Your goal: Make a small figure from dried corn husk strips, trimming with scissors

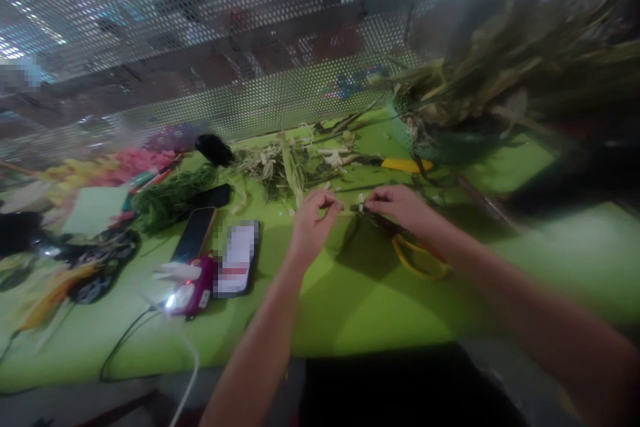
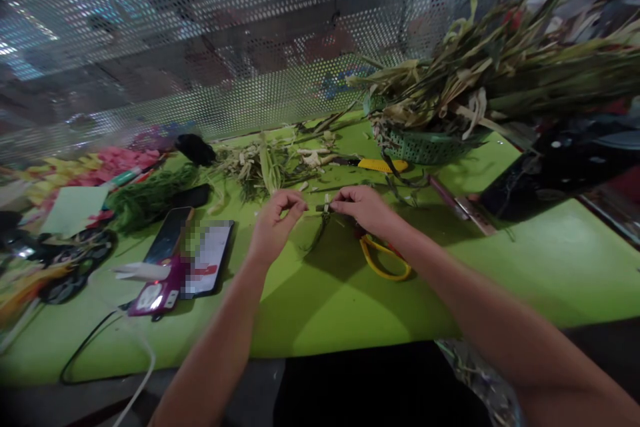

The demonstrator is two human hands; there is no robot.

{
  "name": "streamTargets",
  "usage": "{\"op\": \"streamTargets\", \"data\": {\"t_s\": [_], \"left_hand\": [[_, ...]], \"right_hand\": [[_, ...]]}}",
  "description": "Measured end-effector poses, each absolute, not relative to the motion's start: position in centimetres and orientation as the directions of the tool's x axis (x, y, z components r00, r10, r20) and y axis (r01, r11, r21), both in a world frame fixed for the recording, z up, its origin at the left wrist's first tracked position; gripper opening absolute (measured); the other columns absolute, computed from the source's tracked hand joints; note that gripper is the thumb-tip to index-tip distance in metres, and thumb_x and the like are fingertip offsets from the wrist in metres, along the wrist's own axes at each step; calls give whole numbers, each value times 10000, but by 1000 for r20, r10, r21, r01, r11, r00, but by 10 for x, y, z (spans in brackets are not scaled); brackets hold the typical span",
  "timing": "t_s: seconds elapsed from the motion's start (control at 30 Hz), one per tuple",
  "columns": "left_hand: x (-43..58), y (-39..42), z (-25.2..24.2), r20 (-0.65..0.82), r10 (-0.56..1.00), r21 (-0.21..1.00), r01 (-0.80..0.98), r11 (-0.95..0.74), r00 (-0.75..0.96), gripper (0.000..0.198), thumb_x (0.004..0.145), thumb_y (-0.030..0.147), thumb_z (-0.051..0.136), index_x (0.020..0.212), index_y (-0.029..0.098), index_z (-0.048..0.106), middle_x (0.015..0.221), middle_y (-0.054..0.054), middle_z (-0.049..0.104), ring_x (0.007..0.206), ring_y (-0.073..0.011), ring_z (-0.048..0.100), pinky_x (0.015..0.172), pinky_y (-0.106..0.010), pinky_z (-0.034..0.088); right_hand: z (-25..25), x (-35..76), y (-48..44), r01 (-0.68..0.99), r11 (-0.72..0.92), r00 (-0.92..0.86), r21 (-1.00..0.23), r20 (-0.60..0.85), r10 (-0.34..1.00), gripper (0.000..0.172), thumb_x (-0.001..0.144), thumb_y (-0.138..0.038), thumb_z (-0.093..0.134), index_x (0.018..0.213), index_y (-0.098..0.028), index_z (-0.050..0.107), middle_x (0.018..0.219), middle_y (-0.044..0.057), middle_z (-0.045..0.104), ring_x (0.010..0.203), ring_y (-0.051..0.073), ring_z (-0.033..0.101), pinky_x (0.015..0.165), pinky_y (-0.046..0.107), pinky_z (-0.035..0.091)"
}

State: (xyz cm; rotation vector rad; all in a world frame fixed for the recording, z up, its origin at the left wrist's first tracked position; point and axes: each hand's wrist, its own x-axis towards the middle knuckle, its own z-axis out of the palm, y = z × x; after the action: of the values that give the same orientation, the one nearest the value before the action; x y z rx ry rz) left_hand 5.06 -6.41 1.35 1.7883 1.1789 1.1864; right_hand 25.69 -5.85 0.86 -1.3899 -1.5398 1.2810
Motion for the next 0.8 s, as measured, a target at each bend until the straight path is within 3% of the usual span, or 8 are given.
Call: {"op": "streamTargets", "data": {"t_s": [0.13,0.27,0.4,0.57,0.8], "left_hand": [[56,-70,13,160,940,972,117,-203,300,196,879,327,619,746,183,626,1036,-59,691,877,-152,581,804,-273,438],[61,-69,5,52,945,998,11,-58,323,220,858,390,653,783,183,642,865,-47,709,779,-142,579,775,-267,445],[64,-66,-2,24,973,995,87,-45,229,191,878,343,620,788,175,644,791,-27,683,769,-143,585,762,-268,444],[64,-60,-14,-3,983,982,186,-32,184,138,858,277,626,776,168,646,767,-23,667,764,-147,583,764,-274,437],[70,-56,-27,-3,970,977,209,-49,244,96,746,175,694,840,163,694,813,-23,697,780,-152,604,781,-281,444]], "right_hand": [[6,252,-62,264,-76,-252,-962,-145,957,207,724,-381,660,691,-178,637,513,-60,451,488,88,334,505,253,234],[0,249,-60,221,-66,-288,-973,-130,949,224,702,-393,677,680,-172,642,570,-43,532,532,94,389,540,256,292],[-3,254,-54,339,21,-306,-941,-89,948,187,737,-343,664,759,-160,697,650,-10,641,600,125,499,595,265,351],[12,265,-57,657,260,-275,-708,96,957,93,804,-213,650,815,-183,737,797,34,726,717,166,596,641,269,357],[12,263,-60,646,424,-330,-635,268,905,77,845,-224,676,805,-172,718,804,28,660,735,155,580,662,259,361]]}}
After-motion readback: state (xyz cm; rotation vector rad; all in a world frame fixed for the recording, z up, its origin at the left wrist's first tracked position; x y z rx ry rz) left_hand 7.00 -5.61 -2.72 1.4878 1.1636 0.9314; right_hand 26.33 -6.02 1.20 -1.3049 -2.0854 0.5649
